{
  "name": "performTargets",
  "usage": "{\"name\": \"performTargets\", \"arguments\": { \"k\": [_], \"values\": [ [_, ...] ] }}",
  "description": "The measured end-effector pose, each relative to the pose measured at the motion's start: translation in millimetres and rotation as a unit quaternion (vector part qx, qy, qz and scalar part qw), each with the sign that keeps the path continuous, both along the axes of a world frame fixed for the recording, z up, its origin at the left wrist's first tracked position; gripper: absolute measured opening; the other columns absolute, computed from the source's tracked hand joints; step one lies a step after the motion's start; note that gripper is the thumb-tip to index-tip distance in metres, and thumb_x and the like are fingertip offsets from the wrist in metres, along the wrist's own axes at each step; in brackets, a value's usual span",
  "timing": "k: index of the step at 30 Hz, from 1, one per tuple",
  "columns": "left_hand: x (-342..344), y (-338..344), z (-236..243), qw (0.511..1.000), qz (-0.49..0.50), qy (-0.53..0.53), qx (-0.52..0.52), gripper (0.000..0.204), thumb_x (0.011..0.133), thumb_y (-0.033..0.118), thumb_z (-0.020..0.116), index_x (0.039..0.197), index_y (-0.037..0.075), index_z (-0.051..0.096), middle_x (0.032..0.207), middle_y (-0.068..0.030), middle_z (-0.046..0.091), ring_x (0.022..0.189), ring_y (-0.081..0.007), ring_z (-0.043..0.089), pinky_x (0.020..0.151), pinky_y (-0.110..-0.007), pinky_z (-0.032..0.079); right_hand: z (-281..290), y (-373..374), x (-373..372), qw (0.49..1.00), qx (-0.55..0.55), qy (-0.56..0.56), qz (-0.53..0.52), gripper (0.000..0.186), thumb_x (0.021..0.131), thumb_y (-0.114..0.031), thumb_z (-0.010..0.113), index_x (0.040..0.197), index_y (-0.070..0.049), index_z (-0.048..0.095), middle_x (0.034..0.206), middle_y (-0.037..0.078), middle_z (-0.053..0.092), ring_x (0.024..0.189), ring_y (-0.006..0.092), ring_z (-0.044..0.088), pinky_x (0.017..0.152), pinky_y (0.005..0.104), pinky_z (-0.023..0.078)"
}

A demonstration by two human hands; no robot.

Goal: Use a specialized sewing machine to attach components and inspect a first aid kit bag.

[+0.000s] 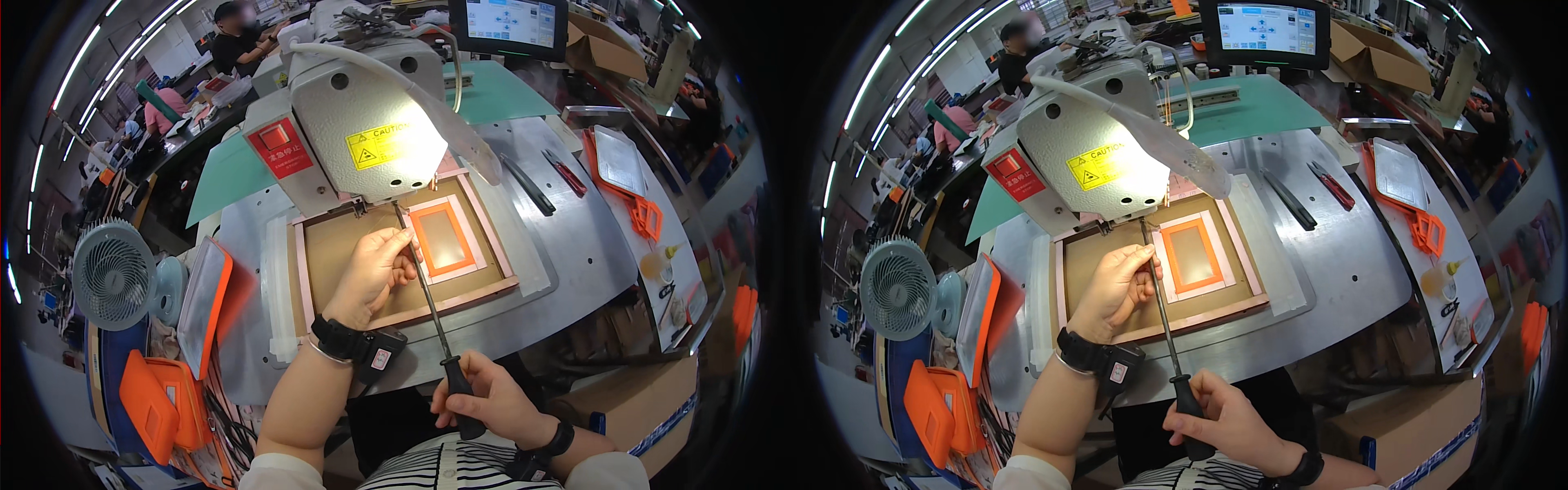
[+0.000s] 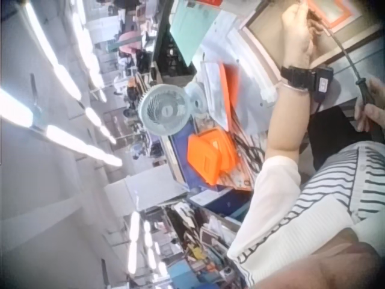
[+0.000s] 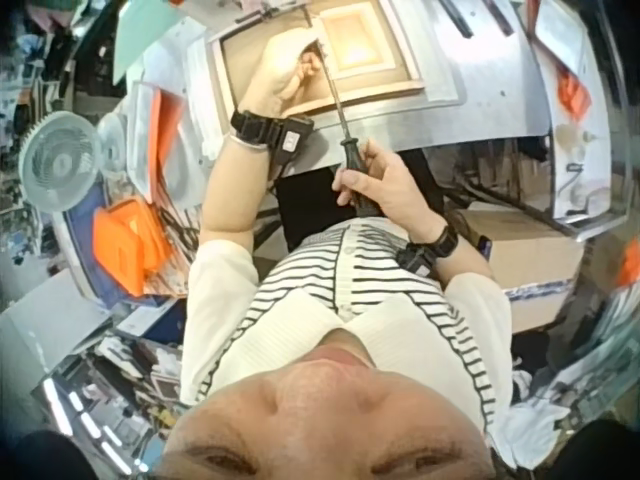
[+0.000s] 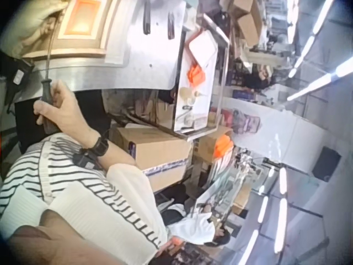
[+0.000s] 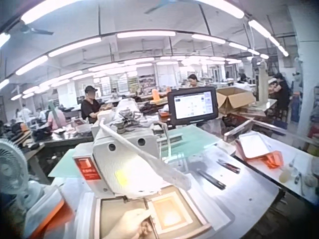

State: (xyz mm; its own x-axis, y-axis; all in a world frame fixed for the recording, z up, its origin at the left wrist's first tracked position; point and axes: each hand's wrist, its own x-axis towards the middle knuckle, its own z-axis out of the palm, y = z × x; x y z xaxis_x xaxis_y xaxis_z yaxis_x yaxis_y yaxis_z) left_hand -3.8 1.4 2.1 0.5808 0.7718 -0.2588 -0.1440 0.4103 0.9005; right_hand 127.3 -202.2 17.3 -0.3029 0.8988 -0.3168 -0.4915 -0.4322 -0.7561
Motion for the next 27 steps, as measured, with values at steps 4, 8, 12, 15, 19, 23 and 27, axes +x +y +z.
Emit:
{"name": "performTargets", "arguments": {
  "k": [4,8,12,15,19,23,27],
  "values": [
    [6,-2,-1,0.997,0.036,-0.049,-0.04,0.019,0.091,0.019,0.046,0.085,0.004,0.055,0.074,-0.0049,0.057,0.052,-0.0082,0.049,0.045,-0.018,0.04,4,2,4,0.97,-0.063,0.236,0.013,0.045,0.09,-0.026,0.048,0.124,0.0,0.032,0.094,0.022,0.058,0.072,0.0251,0.063,0.063,0.0291,0.051],
    [8,-3,0,0.993,0.04,-0.083,-0.07,0.023,0.091,0.022,0.045,0.088,0.001,0.055,0.079,-0.0068,0.057,0.055,-0.0092,0.051,0.047,-0.019,0.041,-10,-2,12,0.967,-0.02,0.229,0.107,0.034,0.093,-0.017,0.04,0.121,0.002,0.038,0.085,0.018,0.059,0.063,0.0202,0.059,0.057,0.0275,0.048],
    [3,-2,7,0.998,-0.01,-0.027,-0.059,0.024,0.091,0.023,0.047,0.087,0.001,0.054,0.077,-0.0058,0.057,0.056,-0.0086,0.053,0.047,-0.018,0.041,-2,-1,8,0.998,-0.05,0.038,0.024,0.017,0.089,-0.016,0.052,0.096,-0.001,0.048,0.073,0.008,0.056,0.059,0.0123,0.054,0.054,0.0217,0.045],
    [2,-1,0,0.996,-0.009,0.082,0.034,0.024,0.091,0.024,0.05,0.087,0.002,0.054,0.075,-0.0044,0.057,0.056,-0.0077,0.054,0.047,-0.017,0.042,0,-1,2,0.998,-0.063,0.018,0.0,0.017,0.089,-0.017,0.053,0.092,-0.002,0.048,0.074,0.007,0.056,0.062,0.0111,0.054,0.056,0.0211,0.045],
    [1,0,-4,1.0,0.001,0.006,0.007,0.021,0.091,0.022,0.049,0.087,0.003,0.055,0.074,-0.0033,0.057,0.054,-0.0071,0.052,0.046,-0.017,0.04,-4,2,1,0.983,-0.03,0.182,-0.001,0.034,0.09,-0.029,0.047,0.105,0.001,0.047,0.088,0.015,0.059,0.07,0.0181,0.059,0.065,0.0274,0.048],
    [10,-2,3,0.991,0.049,-0.091,-0.081,0.02,0.092,0.022,0.048,0.088,0.003,0.055,0.078,-0.0039,0.057,0.055,-0.0077,0.052,0.047,-0.018,0.039,-5,3,9,0.957,-0.055,0.268,0.094,0.041,0.09,-0.029,0.046,0.114,0.004,0.045,0.091,0.017,0.059,0.073,0.0199,0.06,0.069,0.0288,0.048],
    [6,0,2,0.991,0.023,-0.104,-0.077,0.022,0.091,0.024,0.049,0.088,0.004,0.055,0.079,-0.0038,0.057,0.057,-0.0079,0.053,0.048,-0.018,0.039,-15,-1,7,0.982,-0.006,0.184,0.04,0.02,0.087,-0.012,0.053,0.102,0.001,0.051,0.078,0.01,0.059,0.071,0.0141,0.057,0.066,0.0233,0.046]
  ]
}}
